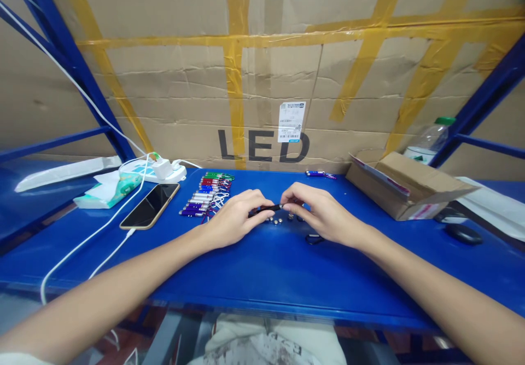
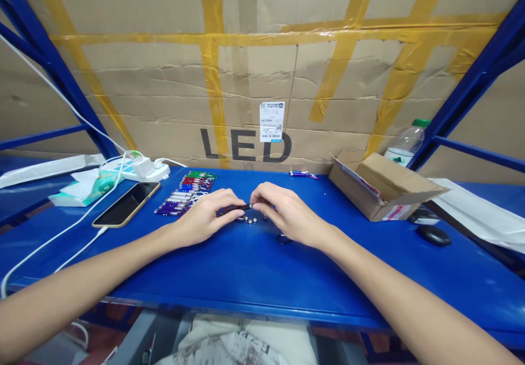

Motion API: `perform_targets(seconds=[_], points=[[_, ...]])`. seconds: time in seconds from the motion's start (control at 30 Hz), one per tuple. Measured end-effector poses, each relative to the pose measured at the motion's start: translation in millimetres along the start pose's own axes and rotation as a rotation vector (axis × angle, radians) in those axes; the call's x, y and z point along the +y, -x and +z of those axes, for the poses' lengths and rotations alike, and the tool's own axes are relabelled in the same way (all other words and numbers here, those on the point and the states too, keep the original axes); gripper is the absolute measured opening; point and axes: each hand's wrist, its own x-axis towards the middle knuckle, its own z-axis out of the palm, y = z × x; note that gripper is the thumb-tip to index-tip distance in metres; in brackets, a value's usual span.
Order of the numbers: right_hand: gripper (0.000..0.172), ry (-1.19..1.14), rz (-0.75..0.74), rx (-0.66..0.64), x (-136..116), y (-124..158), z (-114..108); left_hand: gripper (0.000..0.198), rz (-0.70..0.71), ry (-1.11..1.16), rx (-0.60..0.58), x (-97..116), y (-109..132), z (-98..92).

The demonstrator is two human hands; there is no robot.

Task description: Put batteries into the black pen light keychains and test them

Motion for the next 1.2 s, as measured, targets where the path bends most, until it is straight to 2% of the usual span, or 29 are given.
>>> perform_targets(seconds=[0.23,0.43,0.67,0.77,0.9,1.07,1.2], points=[[0.01,-0.075,0.045,0.007,-1,0,1,0.023,0.02,0.021,0.02,3,0,-0.2],[0.011,-0.144,0.083,-0.016,1,-1,3,0.024,0.026,0.001,-0.025,5,2,0.4],[0.018,-0.454,0.32,-0.045,-2,-6,7,0.027,0.112,-0.212,-0.015,3,4,0.2],[0.022,-0.558,0.349,-0.033,-2,-7,8,0.029,0.159,-0.317,0.004,4,3,-0.3],[0.022,-0.587,0.342,0.003,-2,-7,11,0.032,0.176,-0.377,0.008,6,2,-2.0],[0.018,-0.484,0.269,0.083,-2,-5,13,0.031,0.09,-0.174,0.024,11,-1,-4.5],[0.013,-0.274,0.164,0.093,-1,-4,11,0.031,-0.048,0.032,-0.025,15,-4,-5.1]])
